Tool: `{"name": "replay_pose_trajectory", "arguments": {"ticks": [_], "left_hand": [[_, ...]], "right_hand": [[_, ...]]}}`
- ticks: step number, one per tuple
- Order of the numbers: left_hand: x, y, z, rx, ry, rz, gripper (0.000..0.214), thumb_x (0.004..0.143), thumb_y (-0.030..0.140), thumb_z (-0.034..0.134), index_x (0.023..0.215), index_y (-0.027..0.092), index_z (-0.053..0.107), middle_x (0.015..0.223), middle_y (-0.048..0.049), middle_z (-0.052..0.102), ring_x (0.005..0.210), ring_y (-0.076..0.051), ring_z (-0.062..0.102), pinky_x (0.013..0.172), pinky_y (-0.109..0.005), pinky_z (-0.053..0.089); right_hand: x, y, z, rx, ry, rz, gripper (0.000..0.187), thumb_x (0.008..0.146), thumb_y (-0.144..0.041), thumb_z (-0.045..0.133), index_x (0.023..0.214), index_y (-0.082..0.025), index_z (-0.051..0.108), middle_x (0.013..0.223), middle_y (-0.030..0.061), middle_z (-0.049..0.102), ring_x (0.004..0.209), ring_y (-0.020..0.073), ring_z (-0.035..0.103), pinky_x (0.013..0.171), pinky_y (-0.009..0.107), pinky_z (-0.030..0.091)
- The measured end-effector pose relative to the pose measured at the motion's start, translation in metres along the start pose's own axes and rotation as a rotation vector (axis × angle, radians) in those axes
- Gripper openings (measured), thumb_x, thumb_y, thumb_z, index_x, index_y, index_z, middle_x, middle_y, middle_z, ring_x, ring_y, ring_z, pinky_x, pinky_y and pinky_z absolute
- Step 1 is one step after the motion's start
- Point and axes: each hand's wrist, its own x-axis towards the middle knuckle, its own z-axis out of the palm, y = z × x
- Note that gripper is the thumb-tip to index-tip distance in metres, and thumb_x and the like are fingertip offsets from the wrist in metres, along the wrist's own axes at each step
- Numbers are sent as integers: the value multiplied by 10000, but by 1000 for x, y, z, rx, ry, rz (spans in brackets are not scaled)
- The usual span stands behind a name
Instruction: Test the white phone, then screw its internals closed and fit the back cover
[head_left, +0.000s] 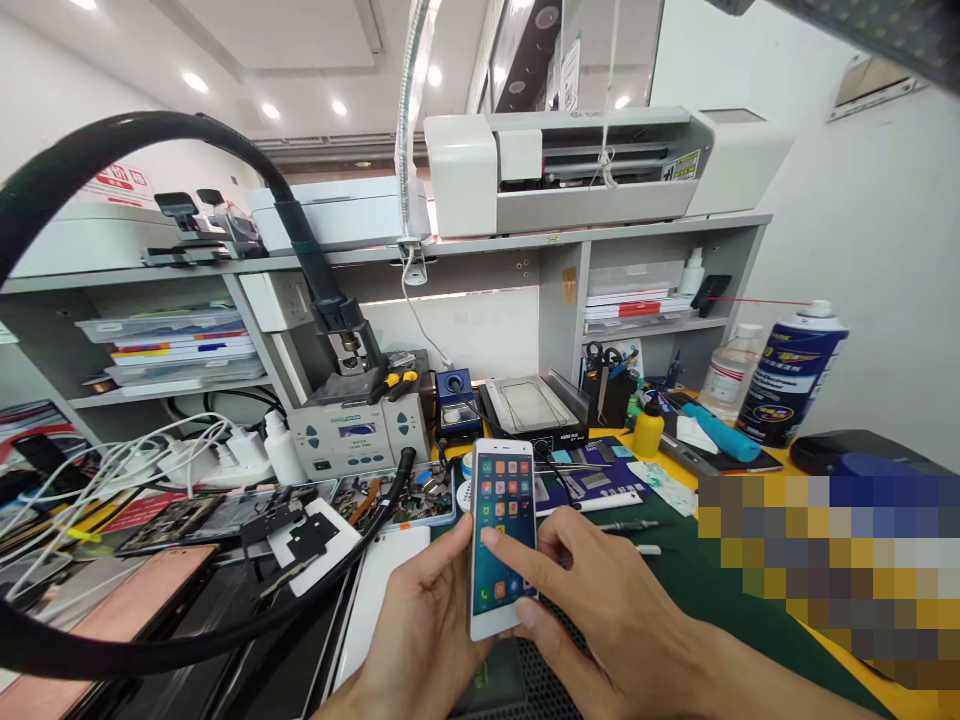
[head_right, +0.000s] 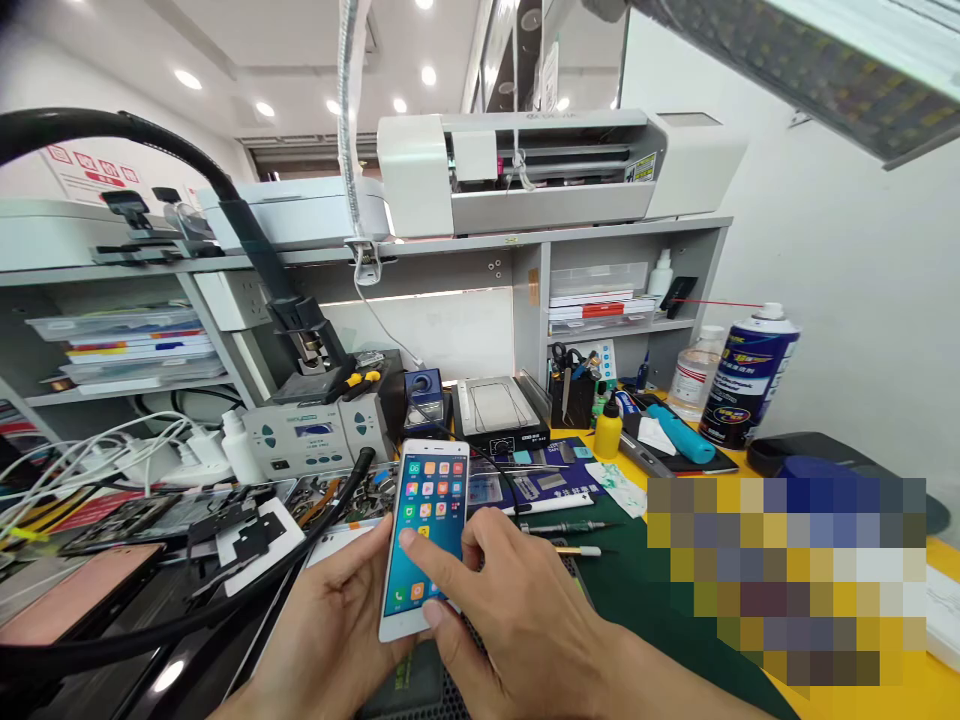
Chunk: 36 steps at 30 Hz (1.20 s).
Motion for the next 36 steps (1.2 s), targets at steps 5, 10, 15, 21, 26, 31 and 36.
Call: {"name": "replay_pose_trajectory", "arguments": {"ticks": [5, 10, 15, 21, 26, 31, 36], "left_hand": [[-2, 2, 2, 22, 13, -19, 385, 990, 379, 478, 1184, 136, 704, 1049, -113, 749, 1026, -257, 661, 873, -349, 490], [2, 1, -1, 7, 15, 3, 426, 983, 433, 476, 1158, 119, 705, 1019, -141, 743, 832, -243, 683, 733, -364, 511], [7, 3, -8, 2, 6, 42, 502, 988, 445, 433, 1242, 70, 649, 1040, -197, 729, 825, -286, 678, 645, -377, 485], [7, 6, -11, -27, -17, 42, 516, 982, 419, 429, 1280, 42, 616, 1078, -222, 713, 919, -340, 675, 673, -397, 471], [6, 7, -10, -17, -17, 49, 522, 975, 451, 440, 1221, 43, 654, 1044, -197, 704, 877, -319, 663, 676, -390, 469], [5, 9, -13, 20, -46, 53, 539, 970, 467, 447, 1230, 39, 648, 1094, -205, 680, 891, -321, 653, 682, -390, 474], [6, 10, -15, 25, -50, 64, 539, 980, 472, 437, 1269, 56, 622, 1130, -220, 671, 912, -316, 655, 673, -381, 485]], "right_hand": [[1, -1, -2, 39, 42, 14, 574, 940, -243, 471, 1495, -196, 330, 946, 97, 506, 803, 265, 560, 576, 380, 475], [-2, 2, -2, 48, 146, 52, 543, 953, -245, 464, 1474, -160, 339, 984, 120, 550, 860, 277, 597, 608, 383, 508], [-4, 5, 1, 13, 214, 98, 474, 959, -228, 460, 1422, -154, 389, 1072, 141, 609, 912, 276, 620, 665, 375, 524], [-3, 11, 2, 77, 258, 162, 413, 967, -209, 459, 1380, -200, 448, 923, 64, 605, 798, 223, 603, 701, 388, 506], [-1, 14, 4, 185, 293, 220, 331, 983, -206, 476, 1309, -223, 525, 819, 19, 571, 682, 184, 535, 651, 353, 437], [4, 17, 7, 254, 320, 244, 139, 1004, -221, 466, 1006, -205, 604, 724, -12, 510, 591, 152, 450, 588, 317, 367], [4, 21, 10, 348, 306, 361, 214, 1005, -294, 498, 810, -212, 534, 701, -24, 457, 574, 140, 400, 539, 303, 302]]}}
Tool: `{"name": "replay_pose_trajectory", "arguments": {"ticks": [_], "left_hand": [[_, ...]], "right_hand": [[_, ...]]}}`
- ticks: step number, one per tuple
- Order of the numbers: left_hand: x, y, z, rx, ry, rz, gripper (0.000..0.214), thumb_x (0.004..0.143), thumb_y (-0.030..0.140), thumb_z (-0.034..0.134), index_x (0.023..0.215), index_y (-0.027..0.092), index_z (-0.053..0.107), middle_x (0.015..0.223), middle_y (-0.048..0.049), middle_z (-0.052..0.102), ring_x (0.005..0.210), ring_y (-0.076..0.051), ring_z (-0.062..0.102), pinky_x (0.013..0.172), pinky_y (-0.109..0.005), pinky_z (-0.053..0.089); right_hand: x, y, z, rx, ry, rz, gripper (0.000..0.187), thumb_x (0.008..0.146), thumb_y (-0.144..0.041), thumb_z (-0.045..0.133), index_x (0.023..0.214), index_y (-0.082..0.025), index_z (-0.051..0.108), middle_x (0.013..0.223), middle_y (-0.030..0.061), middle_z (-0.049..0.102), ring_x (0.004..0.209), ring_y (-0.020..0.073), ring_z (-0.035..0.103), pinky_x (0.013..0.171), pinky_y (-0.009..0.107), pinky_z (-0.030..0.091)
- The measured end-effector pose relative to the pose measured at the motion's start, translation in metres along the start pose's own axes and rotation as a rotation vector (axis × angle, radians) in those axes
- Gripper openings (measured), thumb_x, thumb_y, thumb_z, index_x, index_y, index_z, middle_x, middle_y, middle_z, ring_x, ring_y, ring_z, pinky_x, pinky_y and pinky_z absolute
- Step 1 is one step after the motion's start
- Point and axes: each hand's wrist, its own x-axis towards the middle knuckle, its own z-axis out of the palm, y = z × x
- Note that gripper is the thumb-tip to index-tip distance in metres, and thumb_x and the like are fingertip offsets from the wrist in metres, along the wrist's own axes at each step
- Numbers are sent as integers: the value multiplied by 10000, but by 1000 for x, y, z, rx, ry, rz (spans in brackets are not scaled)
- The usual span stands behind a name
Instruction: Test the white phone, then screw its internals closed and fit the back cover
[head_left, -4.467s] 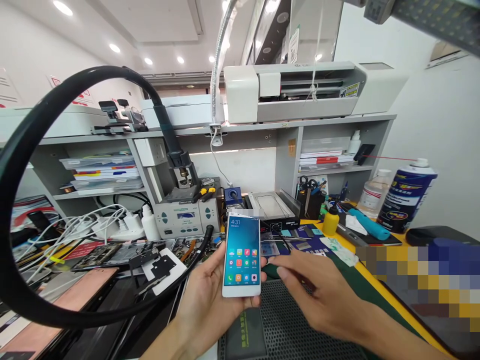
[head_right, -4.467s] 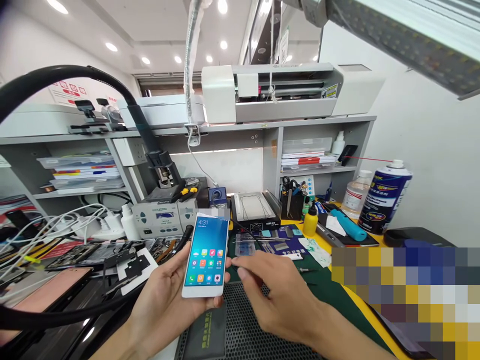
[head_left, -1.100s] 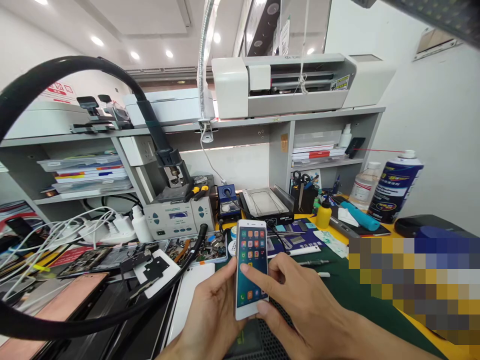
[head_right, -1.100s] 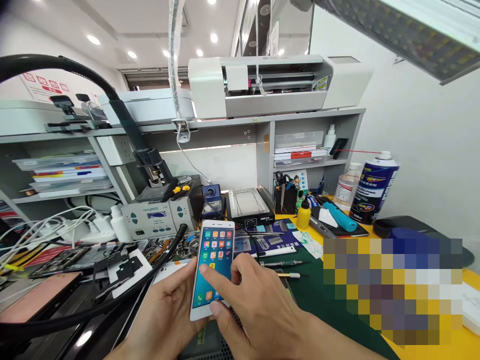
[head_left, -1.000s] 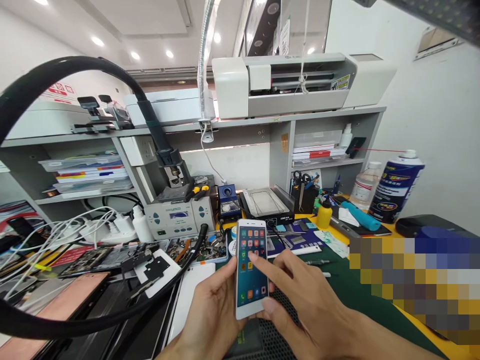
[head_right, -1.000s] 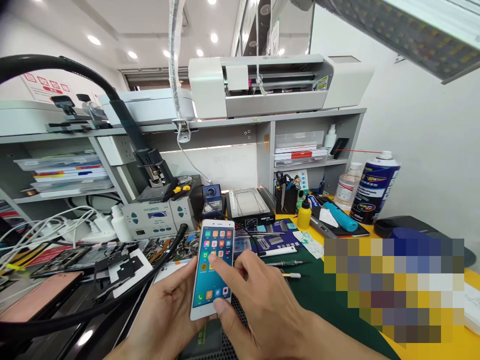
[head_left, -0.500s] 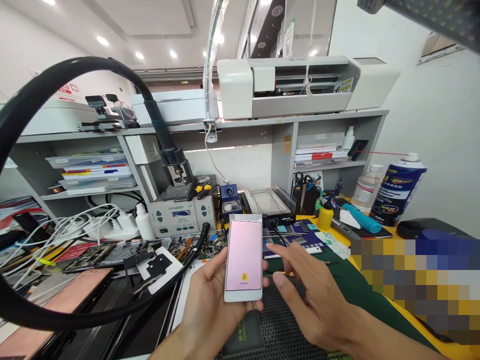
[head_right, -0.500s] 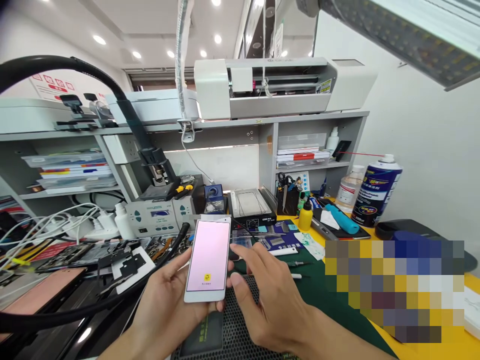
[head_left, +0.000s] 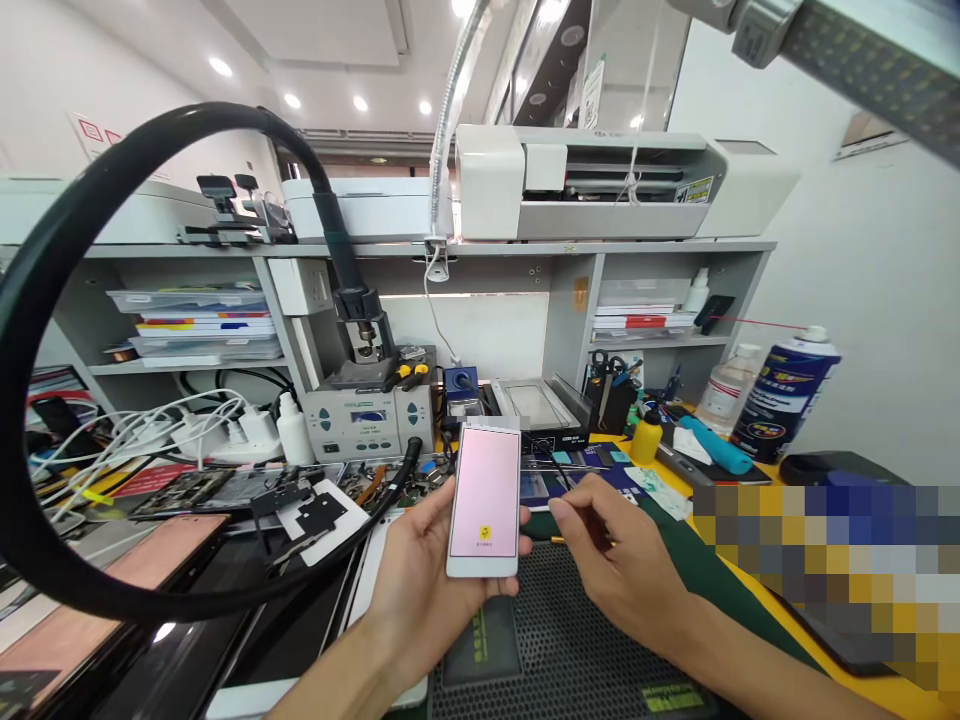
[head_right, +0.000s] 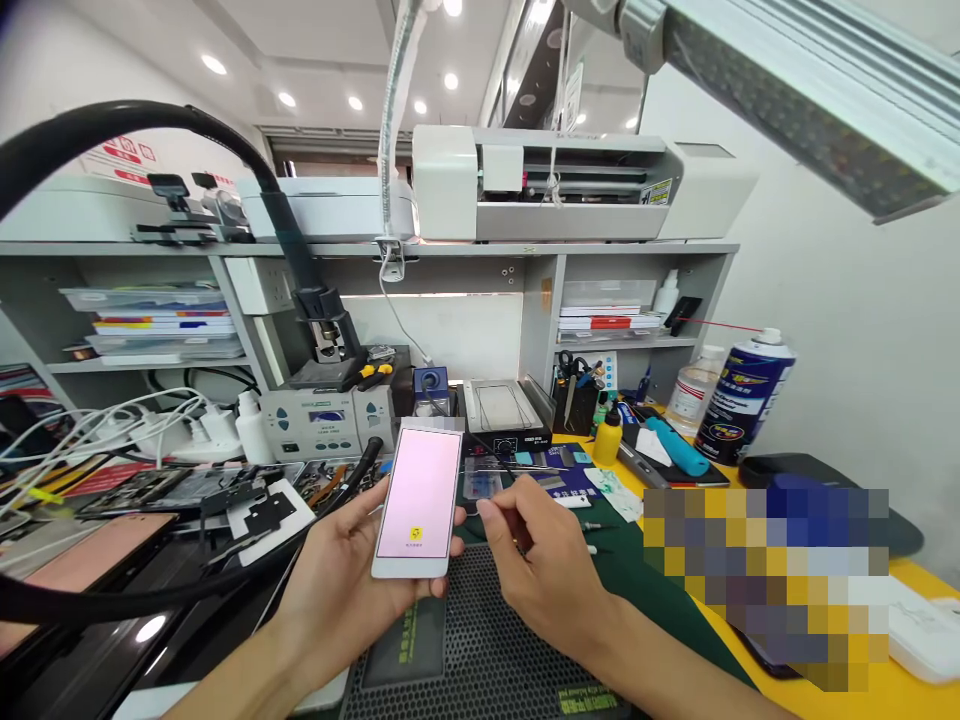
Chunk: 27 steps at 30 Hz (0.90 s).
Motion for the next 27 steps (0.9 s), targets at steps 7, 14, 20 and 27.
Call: {"name": "replay_pose_trajectory", "arguments": {"ticks": [7, 14, 20, 27], "left_hand": [[3, -4, 1, 125, 84, 42, 446, 932, 469, 576, 1192, 119, 668, 1174, -171, 658, 941, -256, 636, 671, -343, 523], [-1, -11, 9, 428, 102, 162, 441, 844, 450, 717, 1196, 195, 648, 1161, -118, 661, 1028, -239, 618, 762, -327, 521], [-5, -26, 13, 785, 239, 403, 660, 723, 395, 830, 1309, 219, 582, 1207, -110, 636, 957, -238, 617, 784, -333, 482], [-11, -36, 19, 915, 303, 441, 794, 683, 355, 850, 1386, 207, 512, 1308, -133, 580, 1149, -309, 545, 917, -389, 452]], "right_hand": [[5, -1, -7, 271, -153, 294, 310, 942, -476, 606, 1093, -206, 588, 867, 22, 578, 709, 159, 544, 578, 285, 421], [11, -7, -4, 637, -374, 417, 653, 853, -525, 699, 1373, -171, 524, 1261, 160, 621, 1018, 254, 645, 742, 359, 550], [14, -15, -8, 855, -467, 424, 675, 732, -440, 841, 1322, -215, 601, 1291, 112, 657, 1209, 280, 589, 1063, 454, 426], [11, -8, -10, 964, -487, 519, 682, 692, -371, 871, 1303, -213, 613, 1235, 109, 696, 1173, 298, 619, 1067, 502, 402]]}}
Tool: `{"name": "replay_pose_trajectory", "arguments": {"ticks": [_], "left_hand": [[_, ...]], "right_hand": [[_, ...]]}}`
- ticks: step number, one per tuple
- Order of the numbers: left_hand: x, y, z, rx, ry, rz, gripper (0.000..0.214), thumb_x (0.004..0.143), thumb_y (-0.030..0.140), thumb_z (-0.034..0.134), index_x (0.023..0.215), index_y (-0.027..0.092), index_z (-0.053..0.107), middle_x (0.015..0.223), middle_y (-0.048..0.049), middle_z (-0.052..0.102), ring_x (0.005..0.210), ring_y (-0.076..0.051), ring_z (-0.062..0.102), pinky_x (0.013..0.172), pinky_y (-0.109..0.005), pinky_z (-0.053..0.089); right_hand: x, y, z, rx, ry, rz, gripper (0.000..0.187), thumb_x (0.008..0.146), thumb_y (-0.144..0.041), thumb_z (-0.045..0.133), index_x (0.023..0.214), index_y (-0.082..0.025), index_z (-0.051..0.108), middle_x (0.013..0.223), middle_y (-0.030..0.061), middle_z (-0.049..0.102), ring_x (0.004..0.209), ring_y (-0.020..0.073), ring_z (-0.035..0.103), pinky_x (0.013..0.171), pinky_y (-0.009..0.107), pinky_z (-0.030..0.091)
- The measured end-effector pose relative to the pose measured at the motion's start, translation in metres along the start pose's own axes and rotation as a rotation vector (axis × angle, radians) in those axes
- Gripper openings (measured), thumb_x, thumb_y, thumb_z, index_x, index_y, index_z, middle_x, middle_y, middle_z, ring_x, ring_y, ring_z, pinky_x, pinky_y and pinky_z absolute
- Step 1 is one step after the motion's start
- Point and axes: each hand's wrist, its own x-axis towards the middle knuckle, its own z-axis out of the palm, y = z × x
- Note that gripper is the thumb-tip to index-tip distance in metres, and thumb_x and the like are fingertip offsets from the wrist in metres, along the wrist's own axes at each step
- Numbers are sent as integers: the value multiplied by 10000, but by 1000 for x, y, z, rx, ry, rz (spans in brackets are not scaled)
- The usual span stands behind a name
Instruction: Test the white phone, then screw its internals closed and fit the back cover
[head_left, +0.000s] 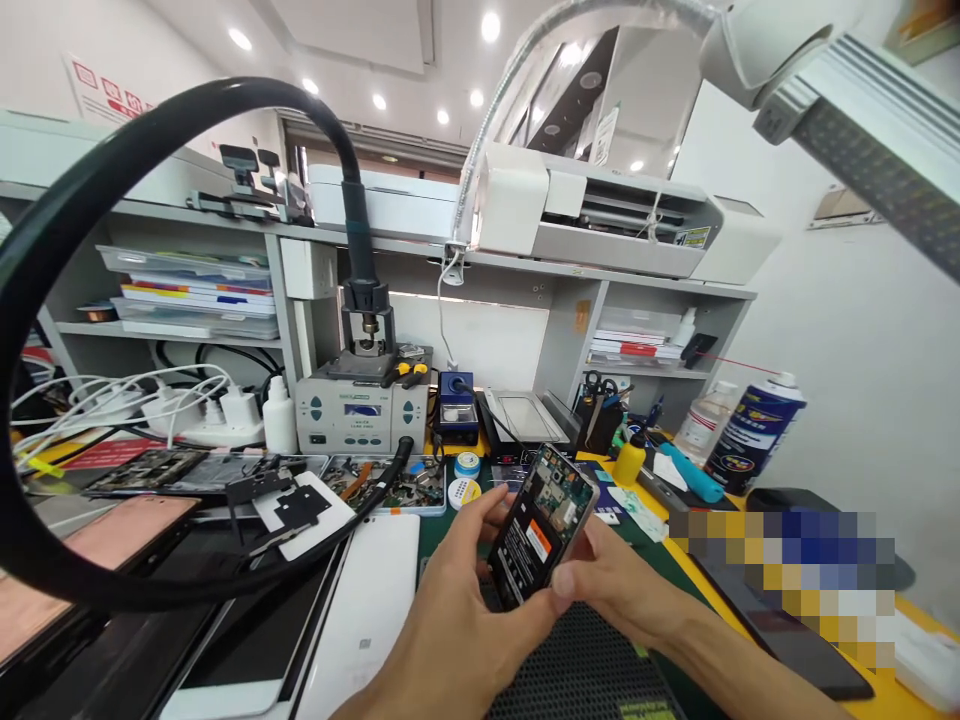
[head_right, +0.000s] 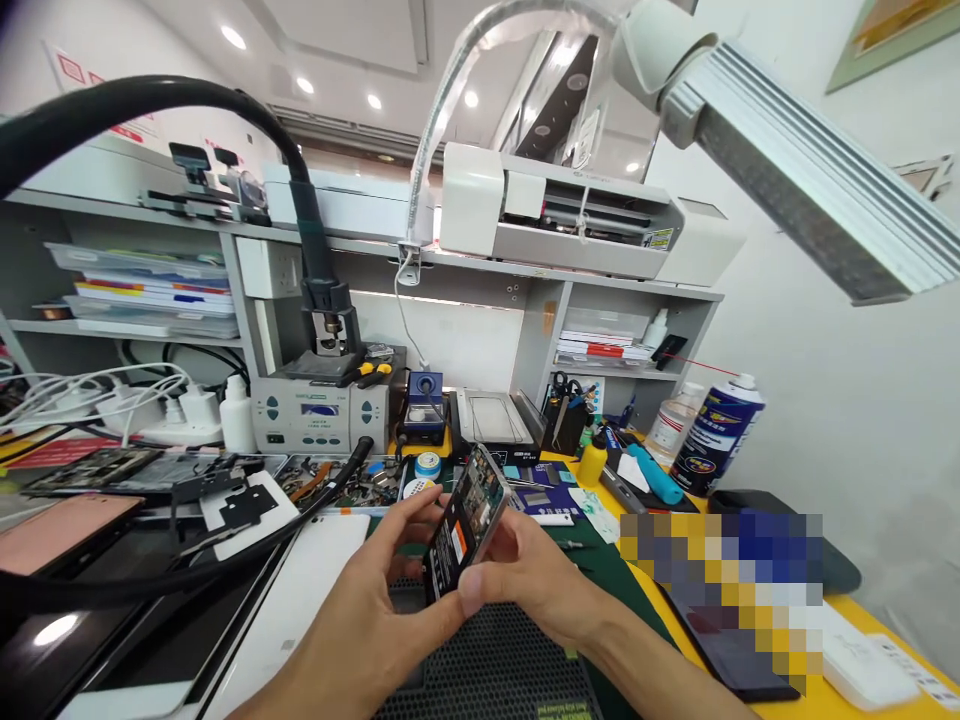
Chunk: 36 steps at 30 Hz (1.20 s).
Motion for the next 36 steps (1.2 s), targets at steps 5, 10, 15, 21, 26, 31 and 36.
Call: {"name": "replay_pose_trajectory", "arguments": {"ticks": [5, 10, 15, 21, 26, 31, 36], "left_hand": [[-4, 6, -7, -200, -183, -26, 727, 761, 306, 782, 1410, 226, 464, 1278, -137, 583, 1111, -291, 560, 846, -383, 482], [-3, 13, -13, -421, -287, -102, 563, 850, 303, 685, 1372, 232, 486, 1272, -124, 579, 989, -234, 607, 780, -373, 534], [-2, 8, -12, -418, -312, -116, 551, 855, 271, 689, 1367, 246, 488, 1312, -130, 568, 1082, -283, 626, 763, -374, 584], [-1, 5, -11, -430, -287, -118, 566, 820, 265, 731, 1343, 257, 514, 1349, -115, 537, 1050, -269, 632, 727, -374, 621], [0, 3, -10, -438, -291, -130, 594, 808, 272, 751, 1350, 269, 506, 1343, -105, 533, 1051, -267, 634, 722, -384, 635], [1, 3, -6, -453, -234, -152, 623, 740, 264, 802, 1310, 240, 550, 1360, -134, 534, 1068, -309, 644, 652, -344, 632], [0, 0, -5, -481, -216, -138, 598, 718, 245, 816, 1268, 248, 583, 1345, -128, 556, 1027, -306, 667, 635, -343, 633]], "right_hand": [[0, -1, -11, 107, -73, 42, 614, 662, -495, 839, 1189, -219, 687, 1197, 110, 724, 1197, 327, 620, 1066, 507, 403], [1, 1, -26, 206, -124, 120, 687, 627, -617, 791, 1174, -215, 685, 1162, 114, 742, 1168, 332, 645, 1041, 512, 423], [3, 6, -33, 259, -155, 170, 817, 591, -651, 782, 1245, -195, 606, 1099, 121, 749, 1041, 315, 696, 977, 537, 457], [4, 10, -35, 259, -148, 185, 895, 567, -708, 750, 1258, -167, 573, 1119, 151, 731, 1080, 328, 668, 1008, 566, 423], [4, 10, -34, 252, -168, 192, 914, 579, -724, 726, 1278, -160, 557, 1172, 161, 717, 1089, 317, 672, 972, 525, 471], [5, 8, -33, 247, -192, 212, 933, 567, -734, 713, 1280, -158, 538, 1244, 185, 682, 1222, 362, 596, 1007, 580, 441], [5, 8, -33, 253, -195, 219, 934, 546, -740, 716, 1257, -161, 544, 1270, 188, 667, 1251, 382, 569, 1021, 605, 421]]}}
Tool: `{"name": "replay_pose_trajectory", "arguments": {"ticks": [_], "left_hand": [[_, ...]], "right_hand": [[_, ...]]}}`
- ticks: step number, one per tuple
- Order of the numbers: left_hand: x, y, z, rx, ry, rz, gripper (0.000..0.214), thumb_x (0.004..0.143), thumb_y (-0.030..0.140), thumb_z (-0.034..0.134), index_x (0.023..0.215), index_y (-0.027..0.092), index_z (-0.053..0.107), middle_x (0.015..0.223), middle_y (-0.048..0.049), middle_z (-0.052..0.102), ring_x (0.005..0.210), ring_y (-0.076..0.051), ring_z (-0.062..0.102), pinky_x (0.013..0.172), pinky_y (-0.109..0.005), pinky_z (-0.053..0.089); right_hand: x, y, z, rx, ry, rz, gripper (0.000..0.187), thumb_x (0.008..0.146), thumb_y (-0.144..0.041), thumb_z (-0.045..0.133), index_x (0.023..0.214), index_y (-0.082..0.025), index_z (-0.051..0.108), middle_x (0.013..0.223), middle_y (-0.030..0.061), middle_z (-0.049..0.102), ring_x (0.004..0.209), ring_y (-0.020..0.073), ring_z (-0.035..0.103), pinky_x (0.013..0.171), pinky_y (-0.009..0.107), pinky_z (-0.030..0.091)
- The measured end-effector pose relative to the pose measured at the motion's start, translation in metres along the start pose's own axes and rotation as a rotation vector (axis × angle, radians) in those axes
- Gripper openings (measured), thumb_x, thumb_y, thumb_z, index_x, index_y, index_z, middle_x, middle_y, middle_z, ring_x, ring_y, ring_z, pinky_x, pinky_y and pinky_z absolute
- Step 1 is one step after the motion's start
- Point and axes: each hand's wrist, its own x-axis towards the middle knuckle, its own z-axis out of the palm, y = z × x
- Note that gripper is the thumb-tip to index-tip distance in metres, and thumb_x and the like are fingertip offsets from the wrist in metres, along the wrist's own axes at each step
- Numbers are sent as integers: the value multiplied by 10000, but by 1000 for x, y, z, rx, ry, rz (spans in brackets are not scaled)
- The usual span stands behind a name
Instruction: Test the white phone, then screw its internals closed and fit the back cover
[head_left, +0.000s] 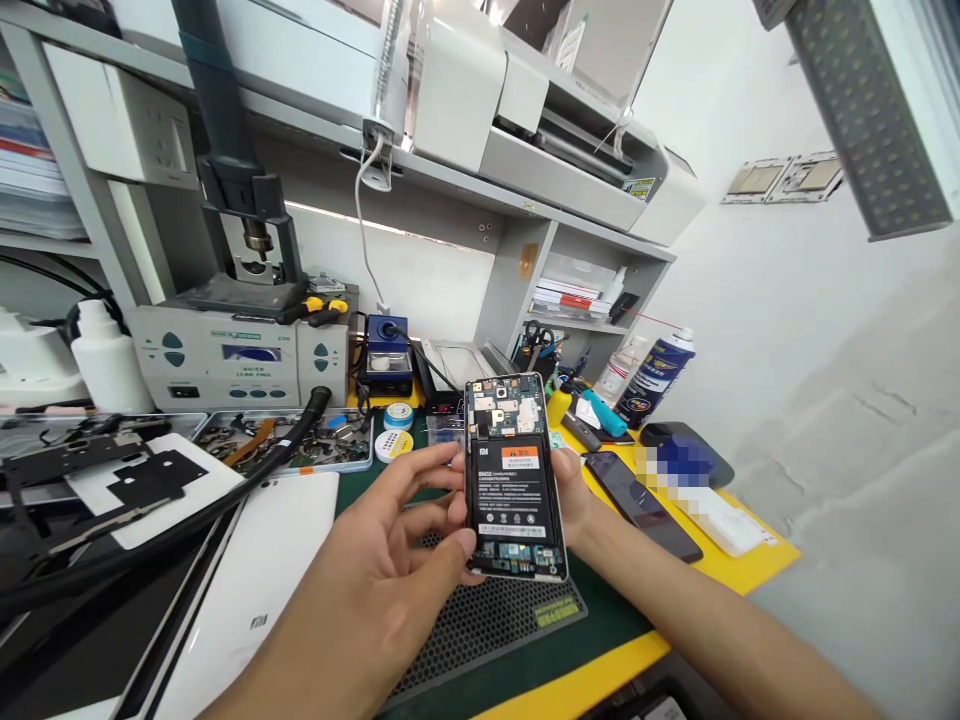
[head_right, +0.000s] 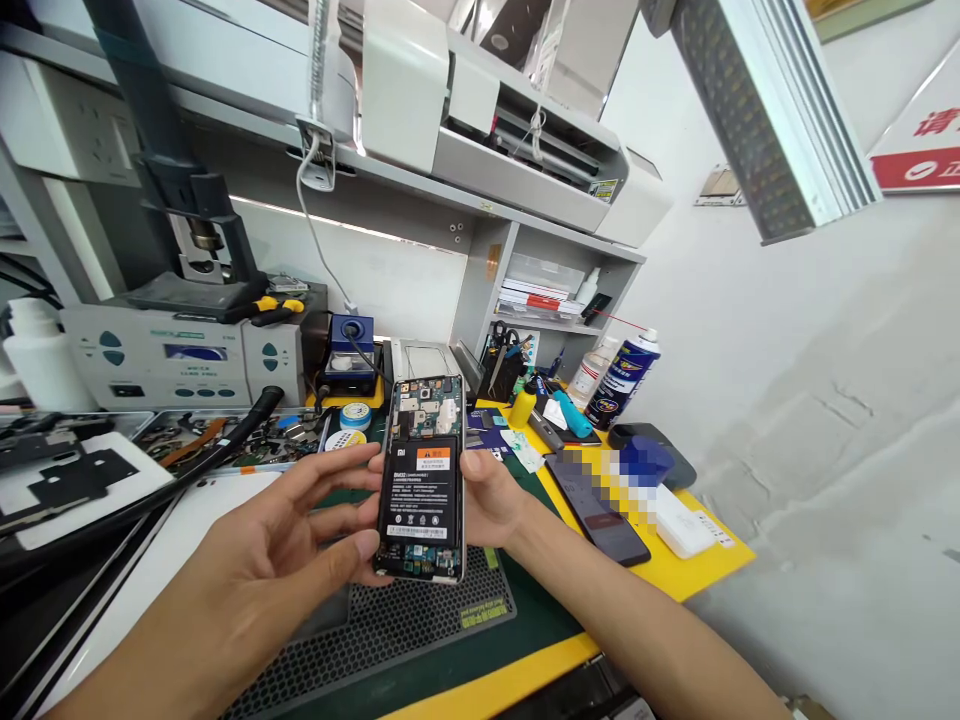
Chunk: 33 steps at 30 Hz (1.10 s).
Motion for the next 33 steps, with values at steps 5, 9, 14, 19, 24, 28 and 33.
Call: {"name": "replay_pose_trajectory", "arguments": {"ticks": [5, 9, 14, 19, 24, 28, 33], "left_hand": [[-1, 3, 2, 1, -1, -14, 571, 728, 250, 808, 1253, 250, 584, 1372, -122, 532, 1040, -316, 663, 634, -354, 637], [-5, 11, 8, -10, 47, -45, 582, 706, 247, 822, 1239, 249, 587, 1336, -102, 559, 1064, -307, 653, 649, -327, 628], [-7, 14, 9, 25, 35, -49, 585, 722, 292, 812, 1251, 242, 567, 1314, -110, 561, 1071, -315, 637, 661, -361, 629], [-5, 11, 3, 130, 53, -98, 762, 682, 381, 851, 1341, 263, 485, 1275, -115, 594, 1103, -325, 636, 803, -392, 581], [-1, 6, -3, 236, 52, -123, 857, 686, 493, 828, 1396, 249, 415, 1359, -148, 525, 1180, -330, 582, 811, -372, 549], [3, 4, -5, 254, 44, -108, 809, 710, 440, 824, 1386, 241, 428, 1353, -148, 519, 1186, -308, 573, 793, -341, 538], [5, 0, -6, 238, -18, -63, 743, 740, 420, 810, 1369, 225, 467, 1348, -164, 550, 1072, -284, 624, 717, -328, 542]], "right_hand": [[0, 1, -1, 5, 6, -16, 884, 576, -722, 717, 1243, -160, 575, 1262, 167, 677, 1231, 351, 586, 1039, 571, 414], [0, 2, -2, 13, 5, -26, 848, 586, -716, 723, 1225, -171, 607, 1233, 141, 704, 1188, 326, 621, 1033, 527, 435], [-1, 3, -1, 11, 9, -37, 881, 583, -744, 721, 1235, -160, 617, 1166, 156, 732, 1033, 320, 698, 854, 466, 543], [1, 0, 17, -58, 81, -116, 712, 656, -644, 759, 1164, -153, 667, 1023, 124, 765, 940, 287, 715, 852, 424, 532], [5, 0, 37, -153, 191, -238, 506, 752, -428, 796, 1167, -162, 683, 969, 81, 754, 898, 224, 700, 900, 366, 479], [4, 1, 46, -186, 260, -257, 444, 771, -371, 801, 1155, -176, 693, 863, 53, 734, 816, 199, 677, 867, 370, 474], [3, 3, 47, -208, 329, -252, 399, 766, -356, 823, 1100, -168, 709, 822, 40, 706, 727, 165, 626, 817, 370, 476]]}}
